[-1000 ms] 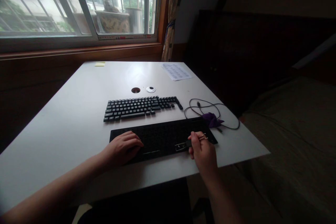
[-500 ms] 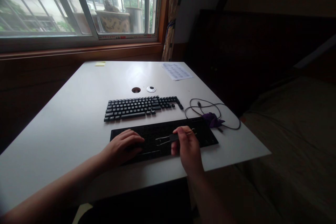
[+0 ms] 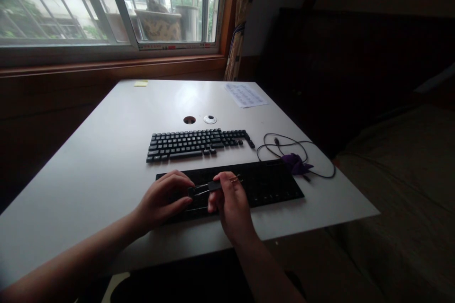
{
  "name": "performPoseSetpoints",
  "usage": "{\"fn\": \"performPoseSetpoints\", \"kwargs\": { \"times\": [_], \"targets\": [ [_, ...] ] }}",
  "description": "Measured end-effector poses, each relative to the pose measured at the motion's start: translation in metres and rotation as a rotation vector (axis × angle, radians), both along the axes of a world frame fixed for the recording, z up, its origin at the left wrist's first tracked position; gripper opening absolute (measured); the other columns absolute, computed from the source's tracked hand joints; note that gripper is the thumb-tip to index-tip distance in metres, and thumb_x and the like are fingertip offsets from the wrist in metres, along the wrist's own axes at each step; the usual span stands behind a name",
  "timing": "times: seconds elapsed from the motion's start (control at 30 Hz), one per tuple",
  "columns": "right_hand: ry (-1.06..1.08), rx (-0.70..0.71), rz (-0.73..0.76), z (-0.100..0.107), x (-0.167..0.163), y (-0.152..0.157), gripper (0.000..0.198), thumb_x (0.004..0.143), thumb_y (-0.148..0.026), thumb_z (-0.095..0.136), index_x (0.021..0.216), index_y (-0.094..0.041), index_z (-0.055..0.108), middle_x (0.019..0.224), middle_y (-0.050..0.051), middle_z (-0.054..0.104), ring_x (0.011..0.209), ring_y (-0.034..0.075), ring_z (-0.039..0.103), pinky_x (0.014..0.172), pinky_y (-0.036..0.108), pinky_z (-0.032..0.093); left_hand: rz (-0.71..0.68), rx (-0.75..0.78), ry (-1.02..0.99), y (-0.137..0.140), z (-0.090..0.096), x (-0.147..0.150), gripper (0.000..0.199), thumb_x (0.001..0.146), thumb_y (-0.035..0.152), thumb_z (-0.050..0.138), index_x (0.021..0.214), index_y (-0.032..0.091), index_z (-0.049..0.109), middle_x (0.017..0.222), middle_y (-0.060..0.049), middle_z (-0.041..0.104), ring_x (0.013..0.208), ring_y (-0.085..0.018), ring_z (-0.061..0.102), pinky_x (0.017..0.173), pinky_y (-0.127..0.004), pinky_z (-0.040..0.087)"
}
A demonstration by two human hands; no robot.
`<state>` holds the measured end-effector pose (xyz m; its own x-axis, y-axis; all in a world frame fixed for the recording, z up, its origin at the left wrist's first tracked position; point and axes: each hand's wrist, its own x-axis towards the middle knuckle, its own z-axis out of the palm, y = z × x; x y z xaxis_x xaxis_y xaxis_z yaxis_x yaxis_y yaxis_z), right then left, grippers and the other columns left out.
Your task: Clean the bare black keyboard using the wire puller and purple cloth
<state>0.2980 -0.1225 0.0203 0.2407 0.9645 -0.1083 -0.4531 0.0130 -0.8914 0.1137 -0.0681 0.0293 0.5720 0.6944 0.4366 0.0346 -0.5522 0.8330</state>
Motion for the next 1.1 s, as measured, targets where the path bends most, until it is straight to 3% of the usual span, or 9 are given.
{"fn": "performPoseSetpoints", "kwargs": {
  "times": [0.23, 0.5, 0.67, 0.77, 0.9, 1.0, 1.1],
  "targets": [
    [0.078, 0.007, -0.029, -0.005, -0.006, -0.001, 0.024, 0.093, -0.045, 0.059, 0.090, -0.021, 0.059, 0.052, -0.006, 0.053, 0.042, 0.008, 0.048, 0.040, 0.017, 0.037, 0.020, -0.089, 0.012, -0.001, -0.004, 0.001, 0.016, 0.081, 0.014, 0.069, 0.097, 0.016, 0.067, 0.090, -0.007, 0.066, 0.080, -0.016, 0.063, 0.069, -0.027, 0.053],
    [0.085, 0.050, -0.020, -0.008, -0.009, -0.005, 0.023, 0.093, -0.044, 0.058, 0.088, -0.022, 0.057, 0.051, -0.006, 0.052, 0.041, 0.008, 0.045, 0.039, 0.018, 0.035, -0.061, -0.248, -0.013, -0.003, -0.005, 0.002, 0.012, 0.081, 0.018, 0.068, 0.092, 0.013, 0.069, 0.088, -0.008, 0.066, 0.076, -0.016, 0.063, 0.067, -0.025, 0.053],
    [0.080, 0.044, -0.153, -0.002, 0.004, 0.000, 0.021, 0.095, -0.039, 0.053, 0.083, -0.022, 0.055, 0.047, -0.009, 0.039, 0.039, 0.007, 0.031, 0.040, 0.018, 0.027, -0.006, -0.226, 0.035, 0.001, -0.009, 0.000, 0.011, 0.081, 0.018, 0.068, 0.090, 0.014, 0.069, 0.086, -0.007, 0.066, 0.076, -0.016, 0.063, 0.068, -0.026, 0.054],
    [-0.151, 0.106, -0.262, 0.003, 0.018, 0.000, 0.022, 0.096, -0.034, 0.049, 0.077, -0.022, 0.053, 0.052, -0.007, 0.038, 0.044, 0.008, 0.032, 0.044, 0.021, 0.029, 0.012, -0.232, 0.004, 0.004, -0.014, -0.002, 0.011, 0.083, 0.021, 0.068, 0.093, 0.014, 0.068, 0.088, -0.007, 0.067, 0.077, -0.016, 0.063, 0.069, -0.026, 0.055],
    [-0.757, 0.303, -0.292, 0.009, 0.032, -0.008, 0.029, 0.098, -0.027, 0.044, 0.070, -0.021, 0.053, 0.076, 0.001, 0.050, 0.073, 0.015, 0.050, 0.067, 0.029, 0.043, -0.036, -0.260, -0.059, 0.002, -0.016, -0.002, 0.016, 0.086, 0.023, 0.069, 0.099, 0.014, 0.068, 0.094, -0.009, 0.068, 0.082, -0.017, 0.065, 0.073, -0.029, 0.056],
    [-1.042, 0.497, -0.113, 0.010, 0.035, -0.013, 0.018, 0.096, -0.018, 0.047, 0.091, -0.022, 0.063, 0.094, 0.005, 0.053, 0.087, 0.018, 0.054, 0.077, 0.034, 0.046, -0.069, -0.259, -0.093, 0.000, -0.015, -0.002, 0.018, 0.086, 0.022, 0.071, 0.102, 0.015, 0.069, 0.097, -0.010, 0.069, 0.087, -0.018, 0.066, 0.076, -0.029, 0.056],
    [-1.142, 0.611, 0.125, 0.006, 0.032, -0.015, 0.039, 0.094, -0.011, 0.049, 0.127, -0.026, 0.060, 0.098, 0.005, 0.053, 0.087, 0.017, 0.056, 0.074, 0.032, 0.050, -0.085, -0.242, -0.118, 0.000, -0.014, -0.002, 0.018, 0.085, 0.021, 0.072, 0.102, 0.016, 0.070, 0.095, -0.009, 0.070, 0.085, -0.017, 0.067, 0.075, -0.028, 0.056]
  ]
}}
